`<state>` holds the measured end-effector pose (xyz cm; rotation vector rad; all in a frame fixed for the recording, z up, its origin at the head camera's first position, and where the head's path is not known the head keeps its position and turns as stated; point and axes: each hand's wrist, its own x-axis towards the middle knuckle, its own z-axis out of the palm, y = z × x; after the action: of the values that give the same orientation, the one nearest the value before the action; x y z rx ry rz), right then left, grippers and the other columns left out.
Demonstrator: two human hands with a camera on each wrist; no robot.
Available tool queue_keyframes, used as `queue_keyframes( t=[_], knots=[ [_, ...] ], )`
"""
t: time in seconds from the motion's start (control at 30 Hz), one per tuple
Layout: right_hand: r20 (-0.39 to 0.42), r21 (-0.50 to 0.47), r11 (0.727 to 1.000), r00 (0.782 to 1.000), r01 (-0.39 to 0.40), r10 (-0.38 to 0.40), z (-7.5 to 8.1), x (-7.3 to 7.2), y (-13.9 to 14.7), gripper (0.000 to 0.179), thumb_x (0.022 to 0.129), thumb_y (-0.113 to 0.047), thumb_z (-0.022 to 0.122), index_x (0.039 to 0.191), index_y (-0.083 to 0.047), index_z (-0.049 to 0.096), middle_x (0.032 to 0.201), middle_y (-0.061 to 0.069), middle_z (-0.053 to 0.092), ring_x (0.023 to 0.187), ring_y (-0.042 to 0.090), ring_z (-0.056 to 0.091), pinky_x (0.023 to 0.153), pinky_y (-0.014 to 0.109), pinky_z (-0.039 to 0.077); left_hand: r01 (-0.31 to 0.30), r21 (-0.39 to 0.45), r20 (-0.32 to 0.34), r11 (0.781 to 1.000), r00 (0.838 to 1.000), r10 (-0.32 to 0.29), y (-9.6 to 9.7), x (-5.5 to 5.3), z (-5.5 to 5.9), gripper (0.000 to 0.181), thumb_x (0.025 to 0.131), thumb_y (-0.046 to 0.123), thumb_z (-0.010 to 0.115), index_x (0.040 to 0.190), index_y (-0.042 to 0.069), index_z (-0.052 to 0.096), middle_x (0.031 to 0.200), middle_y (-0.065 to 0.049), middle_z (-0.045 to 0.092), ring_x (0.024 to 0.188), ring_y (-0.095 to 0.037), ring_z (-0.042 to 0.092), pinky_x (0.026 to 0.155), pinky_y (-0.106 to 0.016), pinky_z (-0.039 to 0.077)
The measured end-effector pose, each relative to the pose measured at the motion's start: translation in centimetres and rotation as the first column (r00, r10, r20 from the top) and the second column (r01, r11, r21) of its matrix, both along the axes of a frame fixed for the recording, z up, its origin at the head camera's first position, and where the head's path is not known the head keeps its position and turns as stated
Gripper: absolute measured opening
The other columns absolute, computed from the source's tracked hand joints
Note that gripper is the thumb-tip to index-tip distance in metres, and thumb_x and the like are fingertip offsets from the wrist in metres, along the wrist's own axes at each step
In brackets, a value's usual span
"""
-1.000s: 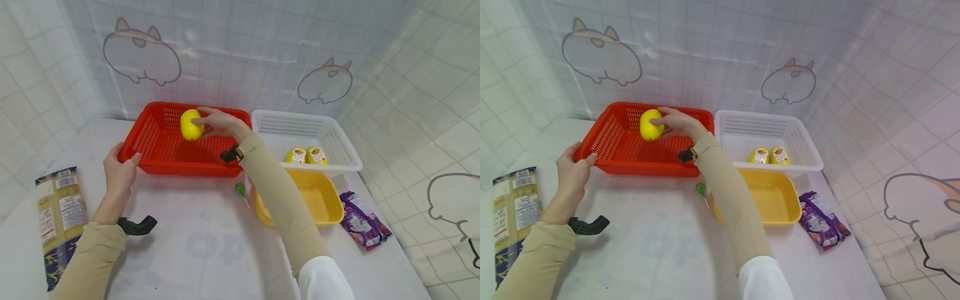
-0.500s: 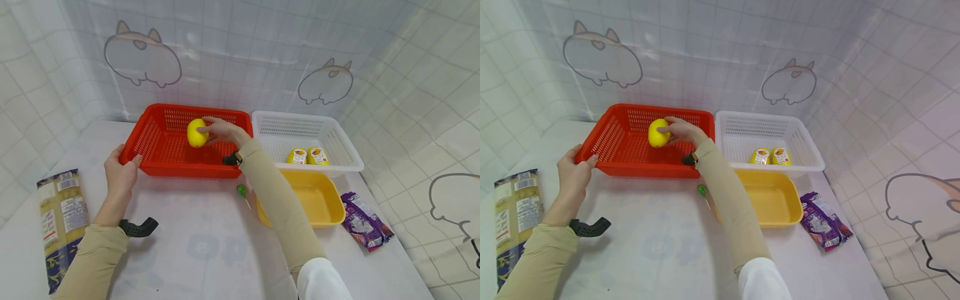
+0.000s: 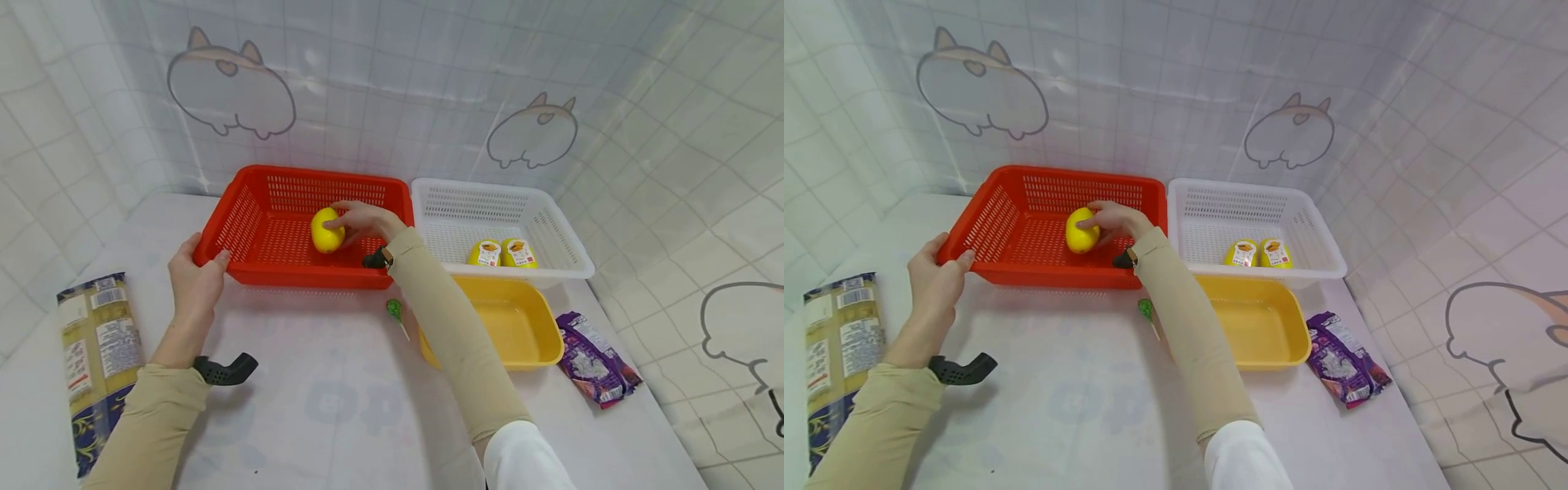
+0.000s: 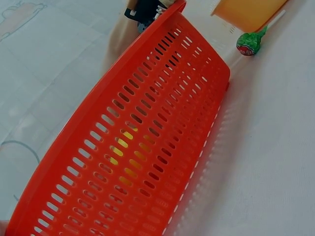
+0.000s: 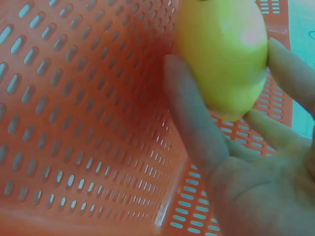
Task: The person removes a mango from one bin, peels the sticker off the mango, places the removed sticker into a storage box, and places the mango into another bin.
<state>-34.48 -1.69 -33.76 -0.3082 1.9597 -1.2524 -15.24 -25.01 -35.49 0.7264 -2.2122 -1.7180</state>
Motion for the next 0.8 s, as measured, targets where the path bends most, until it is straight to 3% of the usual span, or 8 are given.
queue_keyframes(
  t=[0.2,0.8],
  knots=[
    [0.003,0.055,0.998,0.999,-0.032,0.032,-0.17,-0.04,0.13,0.076,0.095,-0.025,0.069,0.158,-0.022,0.027,0.146,0.009,0.043,0.112,0.029,0.062,0.104,0.043,0.051,-0.002,-0.001,-0.004,1.000,1.000,0.002,-0.09,-0.11,-0.17,0.064,0.104,0.023,0.045,0.161,0.018,0.016,0.165,-0.004,0.025,0.147,-0.025,0.032,0.116,-0.035,0.037],
    [-0.023,0.086,0.994,0.998,-0.062,0.064,-0.24,0.24,0.33,0.076,0.091,-0.028,0.073,0.155,-0.018,0.033,0.141,0.008,0.047,0.109,0.028,0.064,0.099,0.040,0.055,-0.003,-0.010,0.008,1.000,1.000,0.003,-0.13,-0.05,-0.27,0.065,0.104,0.025,0.046,0.162,0.019,0.015,0.165,-0.005,0.025,0.147,-0.026,0.032,0.116,-0.036,0.037]
  ],
)
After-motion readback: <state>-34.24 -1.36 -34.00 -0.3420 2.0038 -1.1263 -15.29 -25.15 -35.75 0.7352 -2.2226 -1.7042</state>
